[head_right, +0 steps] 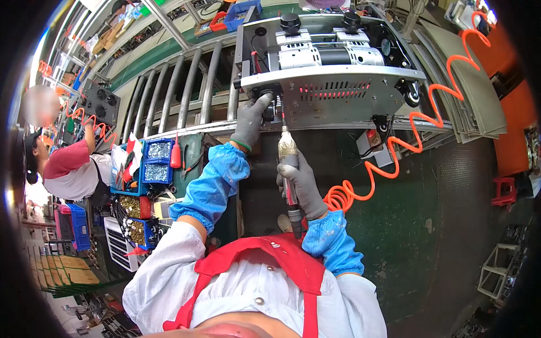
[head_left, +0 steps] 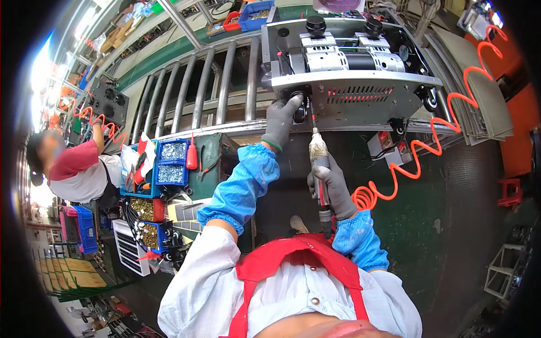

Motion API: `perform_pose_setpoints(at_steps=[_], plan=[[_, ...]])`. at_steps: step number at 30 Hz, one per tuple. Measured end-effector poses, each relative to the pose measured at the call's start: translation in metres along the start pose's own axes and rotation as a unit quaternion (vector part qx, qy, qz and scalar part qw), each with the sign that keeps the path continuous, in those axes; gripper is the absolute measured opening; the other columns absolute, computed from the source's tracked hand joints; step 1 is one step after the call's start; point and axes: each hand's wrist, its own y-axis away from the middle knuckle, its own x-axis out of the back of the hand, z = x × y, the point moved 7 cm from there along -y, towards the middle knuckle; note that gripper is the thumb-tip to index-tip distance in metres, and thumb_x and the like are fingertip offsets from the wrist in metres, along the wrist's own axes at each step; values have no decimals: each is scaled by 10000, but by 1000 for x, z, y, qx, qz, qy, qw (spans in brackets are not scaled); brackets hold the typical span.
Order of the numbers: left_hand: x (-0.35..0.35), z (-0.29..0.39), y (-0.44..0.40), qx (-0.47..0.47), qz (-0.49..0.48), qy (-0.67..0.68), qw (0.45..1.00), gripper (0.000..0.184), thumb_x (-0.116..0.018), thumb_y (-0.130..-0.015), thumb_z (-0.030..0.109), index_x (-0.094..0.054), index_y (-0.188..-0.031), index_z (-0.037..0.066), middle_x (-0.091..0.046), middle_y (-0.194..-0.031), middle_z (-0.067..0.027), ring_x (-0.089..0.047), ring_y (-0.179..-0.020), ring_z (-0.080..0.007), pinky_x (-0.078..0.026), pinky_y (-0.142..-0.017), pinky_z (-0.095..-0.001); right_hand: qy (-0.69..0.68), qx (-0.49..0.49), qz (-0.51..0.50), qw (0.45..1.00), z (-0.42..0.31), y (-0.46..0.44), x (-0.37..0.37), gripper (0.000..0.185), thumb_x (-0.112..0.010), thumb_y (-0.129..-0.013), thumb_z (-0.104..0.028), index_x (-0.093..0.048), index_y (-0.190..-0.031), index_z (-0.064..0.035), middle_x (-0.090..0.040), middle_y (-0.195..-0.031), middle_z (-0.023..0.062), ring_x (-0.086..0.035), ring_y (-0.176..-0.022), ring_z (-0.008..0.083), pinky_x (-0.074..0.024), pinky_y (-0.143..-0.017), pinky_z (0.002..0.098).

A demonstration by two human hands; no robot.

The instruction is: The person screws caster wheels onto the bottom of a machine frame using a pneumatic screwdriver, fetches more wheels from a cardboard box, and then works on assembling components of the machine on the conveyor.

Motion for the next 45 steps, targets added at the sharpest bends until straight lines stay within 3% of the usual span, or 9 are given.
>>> perform_pose_setpoints(at_steps=[5, 7, 26, 32, 37, 41, 44, 45], plan=[[1, 1, 0, 12, 3, -51, 999, 401, -711, -841, 365, -680, -857, -34, -629, -738, -32, -528, -623, -91, -418, -556, -267, -35, -6, -8, 999, 1, 0, -4, 546, -620, -841, -205, -410, -1325, -66, -570, -684, 70, -542, -499, 133, -461, -442, 263], [-2, 5, 3, -9, 15, 17, 1000, 378, -727, -831, 344, -681, -840, -32, -628, -719, -36, -533, -611, -88, -420, -549, -263, -2, -7, -5, 1000, -1, 1, -6, 570, -581, -840, -254, -396, -1350, -77, -548, -668, 62, -531, -502, 132, -451, -434, 254], [-1, -4, -6, -24, 35, -10, 999, 389, -732, -814, 360, -668, -740, -16, -604, -642, -39, -512, -544, -95, -403, -494, -279, -3, -11, -2, 1000, -4, 1, -4, 528, -629, -851, -232, -416, -1302, -58, -558, -665, 53, -538, -497, 124, -458, -447, 259], [-2, -4, -4, -18, 40, 1, 999, 364, -738, -817, 327, -681, -776, -30, -620, -671, -41, -529, -578, -93, -423, -530, -280, 12, -27, -3, 1000, -8, 1, -5, 475, -582, -862, -251, -427, -1274, -71, -534, -666, 53, -525, -506, 126, -456, -447, 261], [-5, 3, -1, -31, 36, 24, 999, 339, -739, -824, 303, -695, -871, -30, -647, -745, -29, -550, -627, -97, -445, -585, -272, 54, -14, 20, 998, -18, 0, -9, 488, -633, -847, -258, -439, -1246, -56, -551, -671, 51, -535, -502, 124, -453, -442, 260], [-5, 14, 9, -34, 41, -8, 999, 338, -734, -830, 315, -697, -889, -15, -631, -732, -14, -525, -605, -86, -421, -561, -270, 62, 2, 17, 998, -11, -4, -7, 507, -648, -839, -252, -438, -1257, -57, -557, -676, 49, -535, -496, 122, -450, -439, 260], [-2, 3, 9, 64, -25, -36, 997, 297, -694, -864, 344, -632, -898, 56, -540, -696, 37, -457, -570, -54, -347, -490, -219, 80, 17, 23, 996, -10, 1, -3, 529, -654, -825, -235, -431, -1271, -59, -555, -689, 41, -538, -520, 114, -452, -454, 252], [6, 4, 10, 59, -24, -36, 997, 297, -694, -864, 344, -632, -898, 56, -540, -696, 37, -457, -570, -54, -347, -490, -219, 80, 13, 22, 996, -10, 8, 0, 601, -685, -813, -232, -404, -1312, -49, -551, -709, 38, -541, -541, 110, -457, -478, 257]])
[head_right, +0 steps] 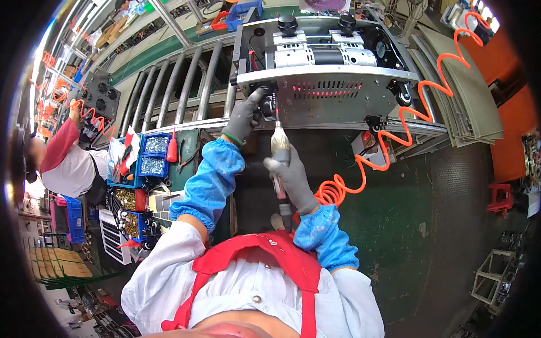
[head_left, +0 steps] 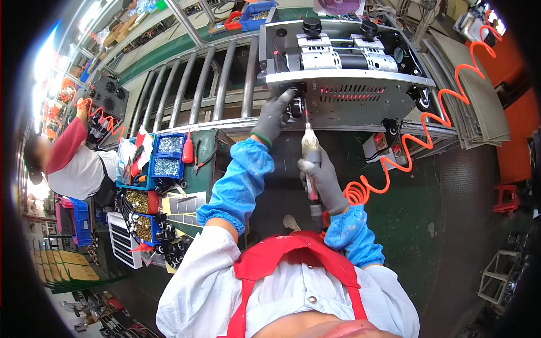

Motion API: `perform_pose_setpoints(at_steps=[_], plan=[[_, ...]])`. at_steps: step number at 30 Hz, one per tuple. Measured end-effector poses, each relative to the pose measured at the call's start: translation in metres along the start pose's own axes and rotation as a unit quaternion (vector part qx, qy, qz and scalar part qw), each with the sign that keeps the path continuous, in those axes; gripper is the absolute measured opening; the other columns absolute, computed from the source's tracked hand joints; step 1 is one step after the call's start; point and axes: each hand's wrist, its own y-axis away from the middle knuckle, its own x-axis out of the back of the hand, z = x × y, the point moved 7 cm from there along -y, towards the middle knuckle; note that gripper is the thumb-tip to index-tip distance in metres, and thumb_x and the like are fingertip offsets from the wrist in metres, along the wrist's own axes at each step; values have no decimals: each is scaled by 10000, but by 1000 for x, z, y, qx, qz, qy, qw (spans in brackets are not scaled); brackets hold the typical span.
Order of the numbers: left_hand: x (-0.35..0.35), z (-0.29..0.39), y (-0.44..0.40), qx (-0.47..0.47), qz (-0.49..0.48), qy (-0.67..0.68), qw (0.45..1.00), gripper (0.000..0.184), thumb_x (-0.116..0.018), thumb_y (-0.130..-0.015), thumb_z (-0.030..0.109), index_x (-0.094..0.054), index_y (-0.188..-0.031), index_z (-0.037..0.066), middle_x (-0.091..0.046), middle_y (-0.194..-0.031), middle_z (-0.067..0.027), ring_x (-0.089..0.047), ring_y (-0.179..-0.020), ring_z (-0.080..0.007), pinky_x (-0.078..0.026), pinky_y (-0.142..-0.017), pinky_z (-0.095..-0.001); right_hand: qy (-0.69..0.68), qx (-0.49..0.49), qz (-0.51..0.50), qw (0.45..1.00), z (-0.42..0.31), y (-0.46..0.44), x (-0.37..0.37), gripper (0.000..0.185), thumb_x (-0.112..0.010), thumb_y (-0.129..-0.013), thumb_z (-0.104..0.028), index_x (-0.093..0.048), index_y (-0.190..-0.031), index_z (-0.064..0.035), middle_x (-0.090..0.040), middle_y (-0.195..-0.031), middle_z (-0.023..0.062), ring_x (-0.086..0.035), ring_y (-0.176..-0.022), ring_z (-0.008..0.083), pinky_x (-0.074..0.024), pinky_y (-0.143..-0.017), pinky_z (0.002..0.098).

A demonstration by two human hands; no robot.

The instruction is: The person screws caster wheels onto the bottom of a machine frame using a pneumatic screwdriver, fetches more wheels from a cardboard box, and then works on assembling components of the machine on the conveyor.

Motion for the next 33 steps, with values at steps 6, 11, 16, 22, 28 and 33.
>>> perform_pose_setpoints(at_steps=[6, 11, 16, 22, 28, 33], plan=[[33, -43, 28, 164, -88, 315, 931, 291, -492, -955, 140, -523, -1207, -3, -616, -1111, -113, -392, -587, -28, -295, -440, -148, 23, -26, -23, 999, 14, 58, 19, 739, -720, -777, -186, -358, -1401, -28, -538, -873, 36, -551, -709, 106, -468, -626, 261], [28, -44, 60, 107, -173, 268, 942, 347, -470, -1020, 308, -521, -1171, 0, -639, -1074, -135, -334, -483, -19, -258, -370, -158, 49, -61, -85, 993, 14, 84, 7, 770, -722, -754, -175, -359, -1416, -21, -524, -972, 46, -535, -786, 104, -469, -687, 267], [23, -52, 67, 111, -169, 231, 952, 404, -503, -994, 431, -573, -1073, 41, -646, -829, -43, -398, -483, -10, -269, -375, -161, 105, -45, -102, 988, 15, 89, 1, 788, -726, -738, -188, -363, -1417, -21, -532, -1006, 53, -541, -810, 110, -471, -714, 270], [22, -49, 74, 135, -130, 229, 955, 331, -552, -983, 359, -575, -1089, 46, -541, -773, 0, -353, -446, -8, -259, -341, -156, 95, -56, -98, 989, 13, 93, -2, 788, -731, -729, -195, -372, -1408, -18, -529, -999, 49, -540, -809, 108, -469, -715, 267], [26, -46, 74, 121, -140, 291, 939, 282, -557, -989, 250, -583, -1162, 29, -583, -853, -14, -381, -543, -6, -273, -407, -149, 109, -69, -98, 987, 10, 95, -6, 787, -728, -730, -190, -372, -1412, -24, -529, -998, 47, -539, -804, 108, -469, -713, 266], [23, -37, 74, 108, -202, 281, 932, 275, -523, -995, 171, -546, -1209, -1, -604, -938, -73, -389, -556, -12, -299, -422, -134, 105, -50, -90, 989, 16, 90, -4, 801, -731, -729, -199, -366, -1422, -33, -529, -1004, 47, -532, -825, 108, -466, -727, 266]])
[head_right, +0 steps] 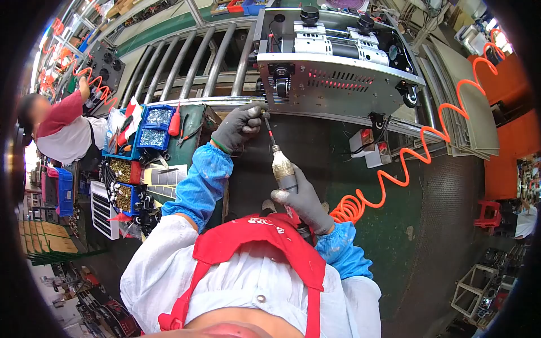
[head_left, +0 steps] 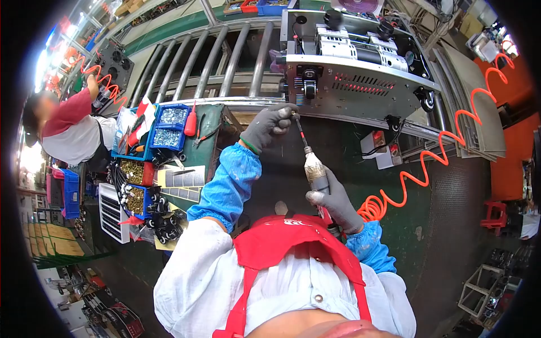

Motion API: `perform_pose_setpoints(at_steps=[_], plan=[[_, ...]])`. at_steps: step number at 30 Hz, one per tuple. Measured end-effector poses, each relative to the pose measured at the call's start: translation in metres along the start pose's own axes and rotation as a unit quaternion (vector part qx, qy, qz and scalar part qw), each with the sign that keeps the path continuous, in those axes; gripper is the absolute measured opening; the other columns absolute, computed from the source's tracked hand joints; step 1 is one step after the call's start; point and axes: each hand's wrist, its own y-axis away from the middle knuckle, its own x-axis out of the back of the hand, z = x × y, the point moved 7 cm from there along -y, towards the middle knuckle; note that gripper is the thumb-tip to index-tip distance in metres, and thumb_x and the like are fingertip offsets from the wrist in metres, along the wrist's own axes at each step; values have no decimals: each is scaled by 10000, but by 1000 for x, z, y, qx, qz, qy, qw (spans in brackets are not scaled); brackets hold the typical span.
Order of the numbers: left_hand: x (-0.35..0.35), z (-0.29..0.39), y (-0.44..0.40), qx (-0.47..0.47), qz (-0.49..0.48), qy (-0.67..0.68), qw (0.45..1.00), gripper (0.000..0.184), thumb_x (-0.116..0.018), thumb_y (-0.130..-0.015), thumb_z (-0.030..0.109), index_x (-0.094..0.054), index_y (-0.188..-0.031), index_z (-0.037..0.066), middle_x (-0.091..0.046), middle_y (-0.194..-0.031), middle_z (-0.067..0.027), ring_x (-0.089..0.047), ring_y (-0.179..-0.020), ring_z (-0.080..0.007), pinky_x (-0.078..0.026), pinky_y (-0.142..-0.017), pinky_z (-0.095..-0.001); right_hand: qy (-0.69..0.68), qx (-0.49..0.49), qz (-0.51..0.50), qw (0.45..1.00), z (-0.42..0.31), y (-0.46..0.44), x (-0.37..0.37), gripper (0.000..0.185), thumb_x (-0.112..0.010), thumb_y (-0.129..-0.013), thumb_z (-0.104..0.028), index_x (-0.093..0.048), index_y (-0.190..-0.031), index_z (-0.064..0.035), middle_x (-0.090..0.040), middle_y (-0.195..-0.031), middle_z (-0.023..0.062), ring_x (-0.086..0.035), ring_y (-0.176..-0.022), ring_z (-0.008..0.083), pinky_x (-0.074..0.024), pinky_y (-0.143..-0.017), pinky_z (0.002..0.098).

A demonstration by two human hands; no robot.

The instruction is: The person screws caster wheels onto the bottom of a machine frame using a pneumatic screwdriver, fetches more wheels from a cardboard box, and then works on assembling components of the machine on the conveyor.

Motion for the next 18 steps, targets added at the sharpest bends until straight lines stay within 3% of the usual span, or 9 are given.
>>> perform_pose_setpoints(at_steps=[5, 10, 13, 15, 16, 17, 18], plan=[[-5, 8, 2, 8, -6, -102, 995, 291, -516, -982, 105, -516, -1244, -23, -629, -1022, -129, -412, -554, -28, -324, -420, -148, -1, -16, -1, 1000, -3, -1, -2, 810, -734, -730, -207, -361, -1426, -30, -528, -1010, 45, -525, -829, 106, -461, -732, 261], [-8, 22, -1, -52, -33, -185, 981, 218, -571, -947, 110, -632, -1137, 21, -677, -978, -78, -468, -587, -19, -343, -469, -149, 10, -3, 1, 1000, -8, -3, -1, 756, -714, -745, -174, -378, -1407, -31, -526, -953, 39, -537, -774, 108, -460, -691, 254], [-10, 34, 0, -85, -60, -238, 966, 220, -622, -917, 136, -652, -1096, 11, -663, -939, -47, -468, -592, -22, -344, -478, -149, -89, -62, -53, 993, -2, 0, 2, 676, -665, -800, -225, -391, -1388, -37, -535, -863, 54, -542, -672, 135, -463, -596, 268], [-7, 37, 0, -84, -83, -225, 967, 234, -639, -907, 148, -654, -1092, 7, -647, -903, -29, -462, -590, -23, -339, -478, -150, -363, -70, -216, 903, 9, 0, -5, 561, -581, -870, -333, -430, -1323, -39, -528, -758, 80, -526, -588, 167, -443, -495, 286], [-7, 38, 1, -82, -105, -211, 968, 249, -656, -896, 161, -656, -1089, 3, -632, -867, -12, -456, -589, -24, -333, -478, -151, -402, -66, -263, 874, 5, -5, -11, 522, -507, -906, -435, -458, -1257, -52, -525, -713, 96, -510, -550, 180, -428, -449, 288], [-2, 40, 0, -82, -106, -212, 968, 249, -656, -896, 161, -656, -1089, 3, -632, -867, -12, -456, -589, -24, -333, -478, -151, -402, -65, -263, 875, 6, -7, -12, 522, -507, -906, -435, -458, -1257, -52, -525, -713, 96, -510, -550, 180, -428, -449, 288], [0, 41, -1, -78, -125, -211, 966, 258, -665, -891, 168, -657, -1089, 2, -617, -841, -2, -451, -588, -25, -327, -478, -151, -462, -77, -283, 837, 3, -5, -16, 514, -501, -910, -437, -468, -1249, -53, -521, -711, 96, -504, -538, 179, -424, -447, 282]])
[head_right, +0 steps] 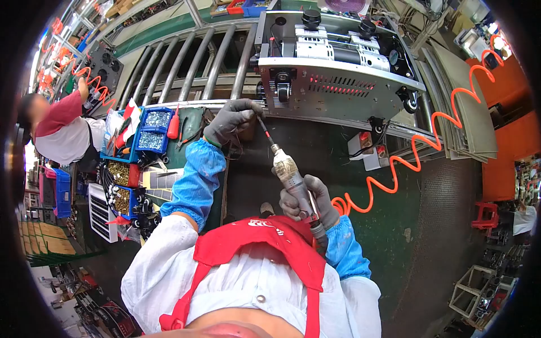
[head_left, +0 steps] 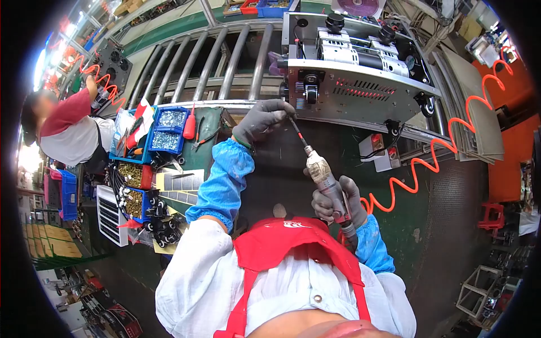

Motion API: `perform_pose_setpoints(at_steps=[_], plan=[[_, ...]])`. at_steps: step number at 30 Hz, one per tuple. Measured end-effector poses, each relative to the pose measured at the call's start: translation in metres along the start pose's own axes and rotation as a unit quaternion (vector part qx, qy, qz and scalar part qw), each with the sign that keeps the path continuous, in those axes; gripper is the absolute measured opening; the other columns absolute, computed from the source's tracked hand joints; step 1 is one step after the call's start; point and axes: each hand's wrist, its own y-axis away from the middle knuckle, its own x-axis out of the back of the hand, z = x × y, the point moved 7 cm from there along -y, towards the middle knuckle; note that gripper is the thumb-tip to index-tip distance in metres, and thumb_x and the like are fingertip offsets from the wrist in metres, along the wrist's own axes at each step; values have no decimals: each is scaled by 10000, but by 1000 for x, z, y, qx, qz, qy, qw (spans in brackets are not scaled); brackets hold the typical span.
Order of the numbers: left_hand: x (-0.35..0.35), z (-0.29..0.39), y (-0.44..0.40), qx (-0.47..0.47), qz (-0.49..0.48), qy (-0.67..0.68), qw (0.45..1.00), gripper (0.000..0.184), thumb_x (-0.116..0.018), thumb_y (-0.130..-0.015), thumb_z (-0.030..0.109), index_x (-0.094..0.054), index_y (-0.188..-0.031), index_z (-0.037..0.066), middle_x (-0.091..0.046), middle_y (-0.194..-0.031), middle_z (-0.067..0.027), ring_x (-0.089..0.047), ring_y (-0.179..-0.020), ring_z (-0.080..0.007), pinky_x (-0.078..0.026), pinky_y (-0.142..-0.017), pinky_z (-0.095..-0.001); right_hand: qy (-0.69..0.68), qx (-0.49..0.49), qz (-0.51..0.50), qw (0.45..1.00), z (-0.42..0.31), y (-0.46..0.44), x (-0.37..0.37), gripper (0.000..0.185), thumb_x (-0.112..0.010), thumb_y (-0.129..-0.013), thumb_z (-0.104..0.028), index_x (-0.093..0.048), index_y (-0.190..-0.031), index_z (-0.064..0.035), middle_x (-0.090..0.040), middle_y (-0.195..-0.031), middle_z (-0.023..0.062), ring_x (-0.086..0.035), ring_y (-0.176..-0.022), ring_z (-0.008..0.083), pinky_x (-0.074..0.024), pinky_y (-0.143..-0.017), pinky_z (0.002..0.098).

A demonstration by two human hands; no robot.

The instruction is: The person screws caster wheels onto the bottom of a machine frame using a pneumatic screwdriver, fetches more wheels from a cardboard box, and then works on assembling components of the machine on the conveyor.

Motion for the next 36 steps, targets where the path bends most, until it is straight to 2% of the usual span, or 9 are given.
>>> perform_pose_setpoints(at_steps=[3, 5, 9, 13, 14, 20, 23, 26, 36], plan=[[3, 9, 2, 4, -6, -21, 1000, 250, -666, -881, 156, -667, -1077, 2, -605, -810, 12, -441, -582, -24, -331, -487, -158, -29, -11, 13, 999, -1, -3, -2, 590, -571, -879, -390, -435, -1343, -53, -523, -734, 94, -518, -540, 172, -436, -453, 289], [5, 16, 5, 47, 28, -111, 992, 230, -643, -881, 139, -678, -1072, 14, -605, -801, 20, -433, -575, -21, -344, -500, -171, 415, 3, 236, 879, -20, -7, -6, 730, -667, -810, -337, -379, -1412, -42, -559, -835, 95, -573, -664, 157, -473, -561, 289], [11, 23, 8, 65, 30, -176, 982, 226, -617, -885, 135, -685, -1074, 31, -601, -784, 30, -433, -571, -20, -350, -513, -178, 592, 70, 259, 760, -19, -18, 7, 818, -726, -747, -288, -352, -1423, -19, -581, -1025, 103, -576, -862, 137, -445, -755, 260], [20, 9, 13, 83, 47, -125, 988, 227, -602, -899, 122, -672, -1092, 26, -645, -873, -16, -444, -562, -19, -337, -475, -173, 324, -44, 212, 921, -12, -22, -6, 779, -700, -762, -270, -345, -1410, -24, -578, -902, 66, -577, -681, 120, -467, -591, 249], [16, 11, 11, 47, 71, -89, 992, 246, -589, -911, 122, -650, -1129, 24, -655, -910, -32, -440, -555, -19, -330, -461, -171, 261, -15, 194, 945, -11, -25, -14, 767, -654, -763, -247, -324, -1426, -49, -541, -659, 65, -528, -494, 121, -427, -421, 232], [-7, -1, 7, 45, 192, -31, 980, 447, -503, -993, 261, -442, -1386, 55, -665, -945, -51, -410, -527, -48, -324, -434, -196, 444, 137, 284, 839, -37, -58, -16, 704, -654, -796, -200, -341, -1417, -89, -555, -717, 47, -537, -542, 108, -449, -467, 244], [-29, -29, 8, 119, 141, -27, 983, 358, -524, -974, 461, -611, -1036, 119, -553, -726, 51, -411, -516, -31, -291, -428, -196, 440, 170, 305, 828, -49, -68, -18, 685, -657, -810, -220, -350, -1406, -80, -546, -723, 38, -539, -549, 107, -453, -477, 246], [-42, -44, 11, 178, 99, -20, 979, 492, -536, -933, 571, -617, -1016, 93, -576, -769, 42, -475, -591, -42, -383, -508, -213, 409, 168, 324, 837, -54, -75, -10, 700, -695, -808, -187, -366, -1413, -60, -562, -812, 34, -548, -604, 91, -457, -511, 237], [-68, -21, 13, 133, 67, 51, 988, 437, -602, -928, 461, -608, -1044, 39, -602, -886, -11, -561, -780, -77, -479, -672, -250, 438, 186, 326, 817, -60, -83, -17, 625, -679, -823, -192, -407, -1369, -53, -552, -879, 35, -553, -673, 96, -469, -572, 253]])
